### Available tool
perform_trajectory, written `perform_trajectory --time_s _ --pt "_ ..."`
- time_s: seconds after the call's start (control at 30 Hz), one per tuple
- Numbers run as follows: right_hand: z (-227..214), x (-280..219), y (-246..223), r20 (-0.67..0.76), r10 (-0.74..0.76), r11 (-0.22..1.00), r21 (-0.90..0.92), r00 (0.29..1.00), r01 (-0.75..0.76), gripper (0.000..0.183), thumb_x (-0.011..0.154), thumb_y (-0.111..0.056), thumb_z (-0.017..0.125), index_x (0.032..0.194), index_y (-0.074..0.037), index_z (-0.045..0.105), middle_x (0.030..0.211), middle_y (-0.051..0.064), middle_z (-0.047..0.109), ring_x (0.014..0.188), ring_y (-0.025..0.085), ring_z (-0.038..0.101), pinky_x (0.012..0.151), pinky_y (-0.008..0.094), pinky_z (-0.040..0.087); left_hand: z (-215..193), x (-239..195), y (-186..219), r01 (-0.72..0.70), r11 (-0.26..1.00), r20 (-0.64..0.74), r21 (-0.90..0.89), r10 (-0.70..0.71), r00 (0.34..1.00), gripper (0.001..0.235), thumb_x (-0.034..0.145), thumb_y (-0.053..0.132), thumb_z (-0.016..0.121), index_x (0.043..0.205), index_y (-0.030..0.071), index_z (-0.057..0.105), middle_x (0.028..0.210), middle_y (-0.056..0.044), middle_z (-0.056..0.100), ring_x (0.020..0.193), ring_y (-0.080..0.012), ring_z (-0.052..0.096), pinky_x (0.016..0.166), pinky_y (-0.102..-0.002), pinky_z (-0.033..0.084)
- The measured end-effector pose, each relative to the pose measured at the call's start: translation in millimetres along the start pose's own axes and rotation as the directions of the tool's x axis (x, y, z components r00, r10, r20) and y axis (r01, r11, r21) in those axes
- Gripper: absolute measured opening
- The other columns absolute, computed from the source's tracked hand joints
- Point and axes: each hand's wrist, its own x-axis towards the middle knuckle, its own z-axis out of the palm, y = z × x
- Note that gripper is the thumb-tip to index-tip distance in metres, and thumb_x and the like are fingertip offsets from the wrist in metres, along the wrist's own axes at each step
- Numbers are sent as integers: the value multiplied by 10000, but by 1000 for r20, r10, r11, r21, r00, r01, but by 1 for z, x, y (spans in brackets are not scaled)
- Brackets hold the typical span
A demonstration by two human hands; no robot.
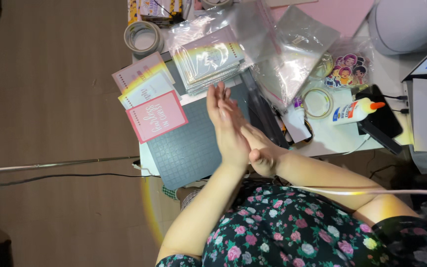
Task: The person places printed cards into plastic sleeves by hand, organizing them into a stack.
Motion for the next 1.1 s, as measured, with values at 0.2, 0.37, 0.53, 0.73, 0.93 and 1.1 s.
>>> perform_trajectory --time_s 0.2,0.37,0.53,0.73,0.93,1.1 --pt "2 9 -13 -23 -142 974 176 990 144 1277 806 -890 319 1567 128 192 1686 218 144 1569 313 80 1277 431 -33 50 -23 10 -418 904 17 -93 421 907 1154 933 443 601 1524 -130 -207 1644 -287 -188 1533 -431 -146 1259 -554 -136" --pt "17 -16 -4 7 -192 969 160 981 189 1329 747 -922 463 1566 98 230 1678 227 153 1550 363 43 1249 490 -90 0 -8 72 374 921 37 -108 -372 927 686 1079 520 258 1642 153 121 1718 -191 32 1514 -551 119 1196 -591 152" --pt "24 -28 -5 -14 -195 965 175 981 195 1221 853 -903 330 1523 117 349 1662 223 250 1560 385 43 1257 479 -57 -15 -4 54 499 809 61 -311 -507 860 791 1031 635 302 1511 27 466 1217 -167 689 941 -216 745 829 -272 563" --pt "36 -44 -3 -139 -90 805 572 986 154 1064 924 -803 387 1435 124 494 1589 187 422 1516 264 290 1261 381 132 -29 1 47 533 824 23 -192 -540 842 759 1067 575 292 1047 -79 678 408 -57 341 320 -204 453 394 -260 423" --pt "33 -39 -18 -135 -63 997 29 989 68 729 964 -464 599 1487 30 484 1641 199 332 1519 300 252 1251 467 182 -37 -31 25 387 909 -44 -155 -398 916 555 1103 446 294 1516 87 387 1235 -219 653 1099 -285 684 858 -322 523" --pt "32 -30 3 -71 64 902 430 995 -27 720 1106 -479 179 1624 10 76 1705 149 -106 1555 305 -82 1282 482 -87 -21 -81 70 192 947 257 258 -259 931 661 1102 441 276 1547 -12 93 1471 -323 122 1341 -453 160 1093 -517 155"
